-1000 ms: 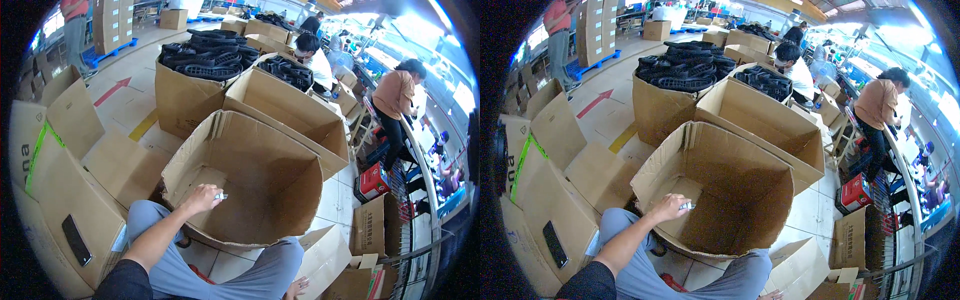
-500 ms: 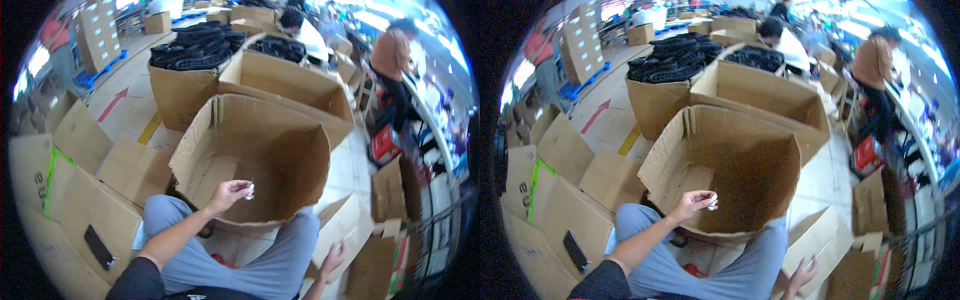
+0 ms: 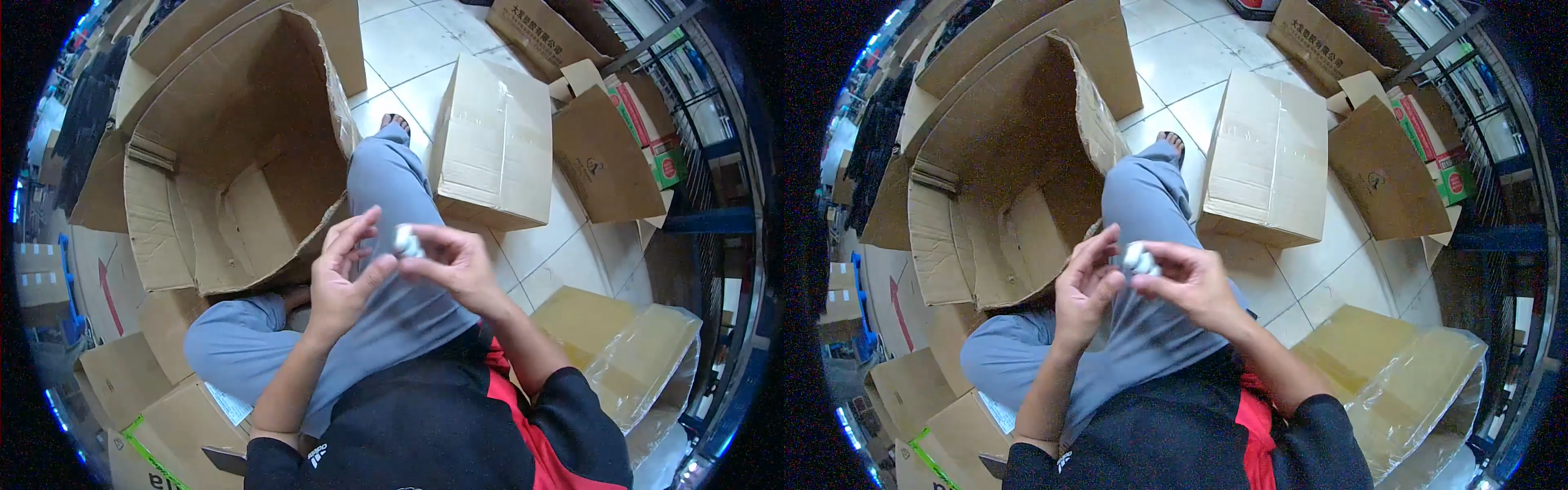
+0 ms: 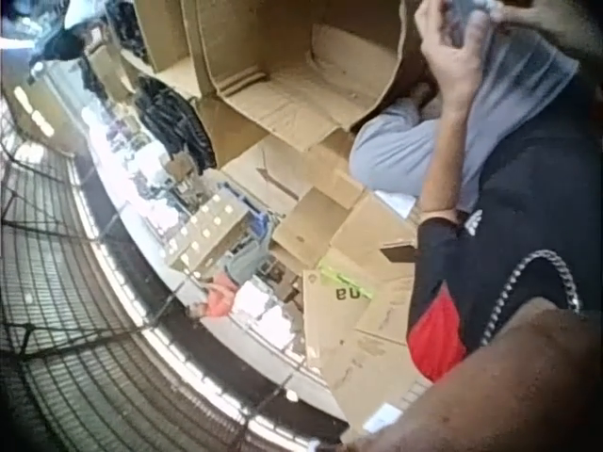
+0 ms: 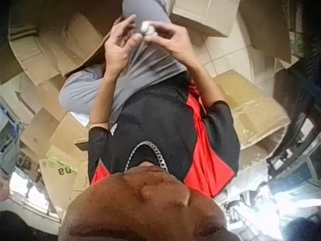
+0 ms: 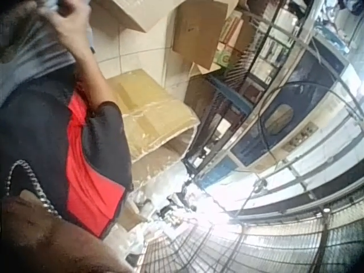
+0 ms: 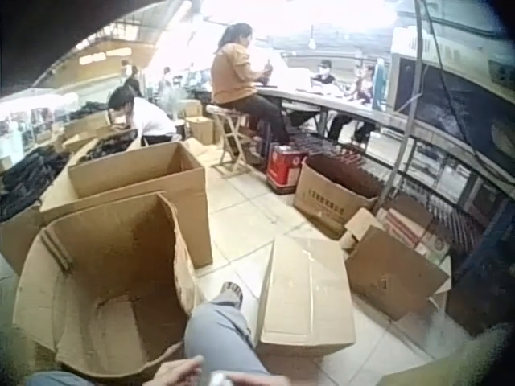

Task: Inspecting and sorting rubber shoe soles from large cardboard boxes in a factory environment.

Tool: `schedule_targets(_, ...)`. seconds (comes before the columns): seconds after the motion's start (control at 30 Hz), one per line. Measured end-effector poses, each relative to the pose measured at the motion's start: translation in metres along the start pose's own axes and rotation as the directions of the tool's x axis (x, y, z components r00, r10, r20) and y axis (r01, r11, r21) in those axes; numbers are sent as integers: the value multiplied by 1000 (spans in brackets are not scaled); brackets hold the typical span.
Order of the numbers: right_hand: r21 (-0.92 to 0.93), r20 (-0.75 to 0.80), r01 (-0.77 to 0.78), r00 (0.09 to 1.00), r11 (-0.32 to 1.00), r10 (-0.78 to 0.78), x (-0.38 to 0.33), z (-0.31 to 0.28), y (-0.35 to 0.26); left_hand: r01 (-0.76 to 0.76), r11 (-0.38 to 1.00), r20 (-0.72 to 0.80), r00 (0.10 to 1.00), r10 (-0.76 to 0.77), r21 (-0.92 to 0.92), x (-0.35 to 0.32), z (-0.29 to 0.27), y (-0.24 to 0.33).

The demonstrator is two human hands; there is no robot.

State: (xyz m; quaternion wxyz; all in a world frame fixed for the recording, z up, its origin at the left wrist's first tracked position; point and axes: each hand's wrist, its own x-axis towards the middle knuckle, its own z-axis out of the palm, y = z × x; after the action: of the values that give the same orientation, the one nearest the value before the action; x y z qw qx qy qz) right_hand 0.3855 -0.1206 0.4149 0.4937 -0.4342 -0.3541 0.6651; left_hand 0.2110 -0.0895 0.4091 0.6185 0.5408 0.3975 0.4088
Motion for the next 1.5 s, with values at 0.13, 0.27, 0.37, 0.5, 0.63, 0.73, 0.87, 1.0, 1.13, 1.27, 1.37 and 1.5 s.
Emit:
schedule_targets(0.13,-184,-440,18,893,983,-99,-14,-91,47,27,959,-106,994,3,282,-2,-25,4)
schedule_targets(0.27,-96,-705,-122,709,988,19,-26,-186,121,114,673,-380,887,262,731,-8,-119,23)
schedule_targets(0.37,-338,-714,-256,696,906,-70,-24,-206,156,223,525,-487,752,443,821,-32,-204,22)
schedule_targets(0.5,-327,-690,-245,721,913,-54,2,-201,172,338,497,-583,638,503,799,-72,-286,-11)
schedule_targets(0.63,-237,-721,-164,691,957,-60,16,-200,184,385,678,-733,588,343,626,-86,-295,-21)
schedule_targets(0.73,-199,-752,-155,658,968,-49,19,-200,188,341,679,-708,595,379,650,-76,-287,-23)
schedule_targets(0.87,-88,-723,-246,682,965,108,25,-190,177,343,653,-658,681,322,675,-76,-284,-26)
schedule_targets(1.0,43,-689,-269,689,962,223,33,-194,174,368,635,-649,706,285,679,-72,-279,-27)
schedule_targets(1.13,87,-774,-259,591,962,229,36,-196,176,379,641,-654,710,260,667,-70,-274,-26)
schedule_targets(1.27,208,-732,-207,616,956,293,43,-197,171,369,652,-650,716,255,663,-71,-278,-29)
schedule_targets(1.37,263,-691,-196,645,945,327,44,-197,171,363,597,-611,740,282,715,-74,-284,-31)
schedule_targets(1.5,258,-730,-145,618,955,291,39,-193,173,380,620,-633,732,252,686,-73,-283,-32)
